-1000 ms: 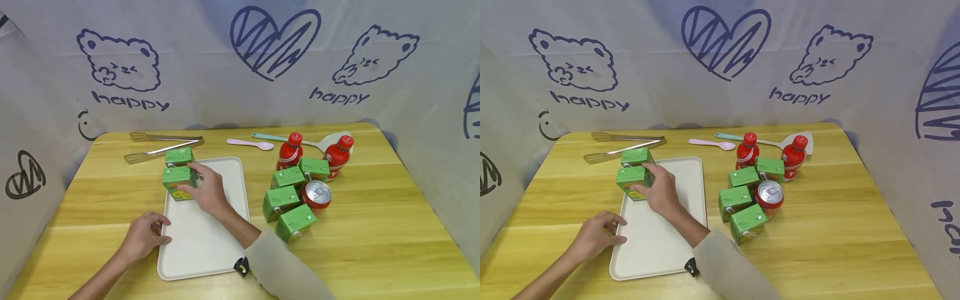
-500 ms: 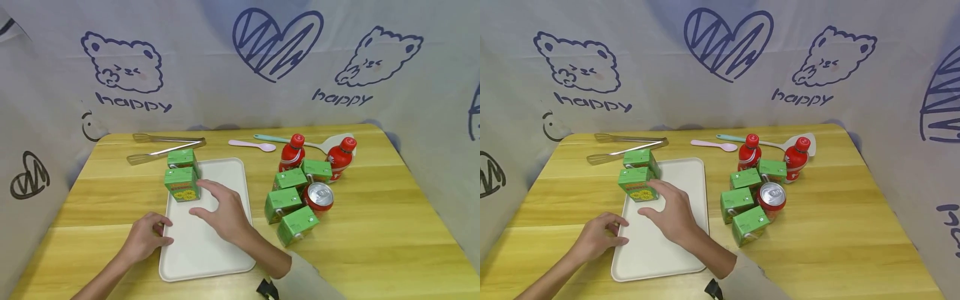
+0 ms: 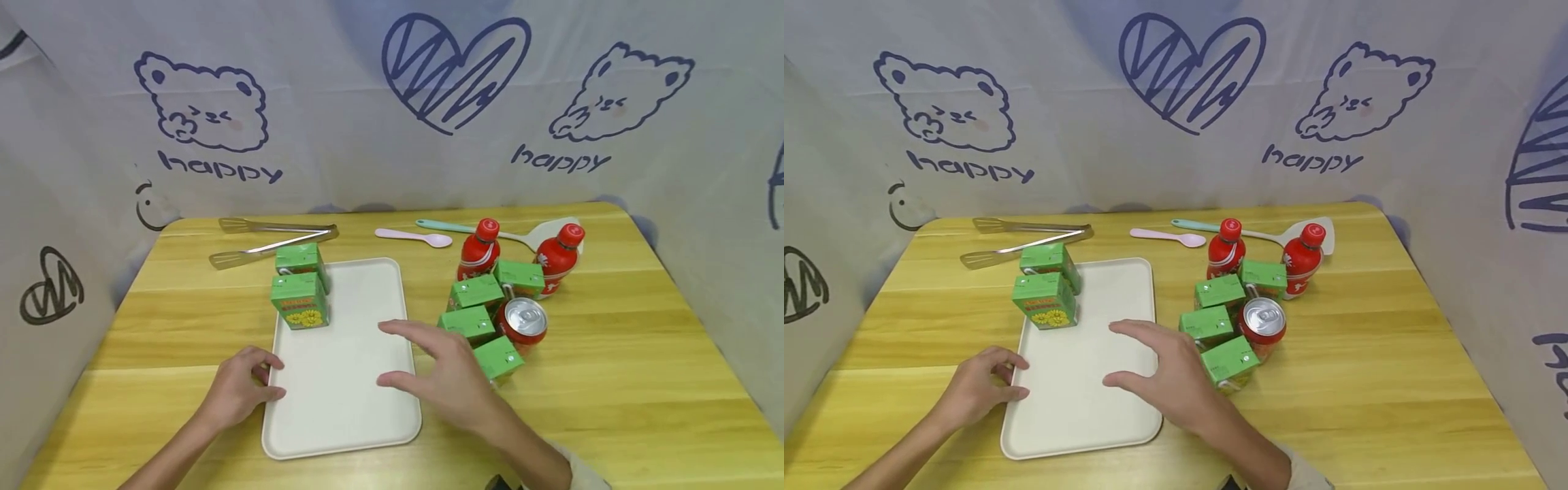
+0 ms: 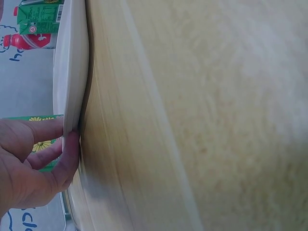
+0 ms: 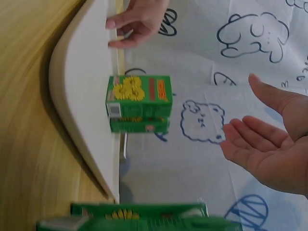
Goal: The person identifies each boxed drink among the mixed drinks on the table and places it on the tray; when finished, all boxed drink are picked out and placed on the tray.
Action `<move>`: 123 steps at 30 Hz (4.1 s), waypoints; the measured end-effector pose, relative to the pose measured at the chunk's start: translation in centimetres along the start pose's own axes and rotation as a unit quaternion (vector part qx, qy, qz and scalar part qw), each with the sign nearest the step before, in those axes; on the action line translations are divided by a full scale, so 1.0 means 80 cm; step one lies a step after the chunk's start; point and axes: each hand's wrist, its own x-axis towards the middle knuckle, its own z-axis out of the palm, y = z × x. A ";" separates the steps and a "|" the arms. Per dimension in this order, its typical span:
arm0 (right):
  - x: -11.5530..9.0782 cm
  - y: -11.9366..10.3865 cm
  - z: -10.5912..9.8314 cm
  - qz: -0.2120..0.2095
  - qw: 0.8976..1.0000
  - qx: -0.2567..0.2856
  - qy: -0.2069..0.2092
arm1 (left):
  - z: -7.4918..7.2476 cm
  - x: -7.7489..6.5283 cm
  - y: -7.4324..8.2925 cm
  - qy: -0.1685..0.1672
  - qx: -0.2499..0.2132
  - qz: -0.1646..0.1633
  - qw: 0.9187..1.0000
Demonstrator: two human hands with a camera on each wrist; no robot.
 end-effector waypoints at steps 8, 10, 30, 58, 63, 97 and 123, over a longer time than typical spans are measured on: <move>-0.021 0.021 -0.061 0.004 0.997 0.083 -0.003 | 0.001 0.001 0.000 -0.002 -0.002 -0.004 1.000; -0.021 0.029 -0.079 0.004 0.995 0.100 -0.001 | 0.000 0.000 0.000 -0.002 0.001 -0.005 1.000; -0.001 0.114 -0.181 0.020 0.996 -0.008 0.081 | -0.001 -0.001 0.002 -0.004 0.003 -0.005 1.000; 0.021 0.152 -0.185 0.061 0.975 -0.198 0.085 | 0.000 -0.001 0.001 -0.004 0.001 -0.012 1.000; 0.015 0.152 -0.184 0.060 0.971 -0.208 0.098 | 0.000 0.000 0.000 -0.005 0.003 -0.016 1.000; 0.003 0.183 -0.162 0.104 0.977 -0.052 0.177 | 0.002 -0.001 -0.002 0.000 -0.010 -0.013 1.000; 0.001 0.160 -0.178 0.152 0.958 0.002 0.243 | 0.000 0.000 0.001 0.002 -0.007 -0.007 1.000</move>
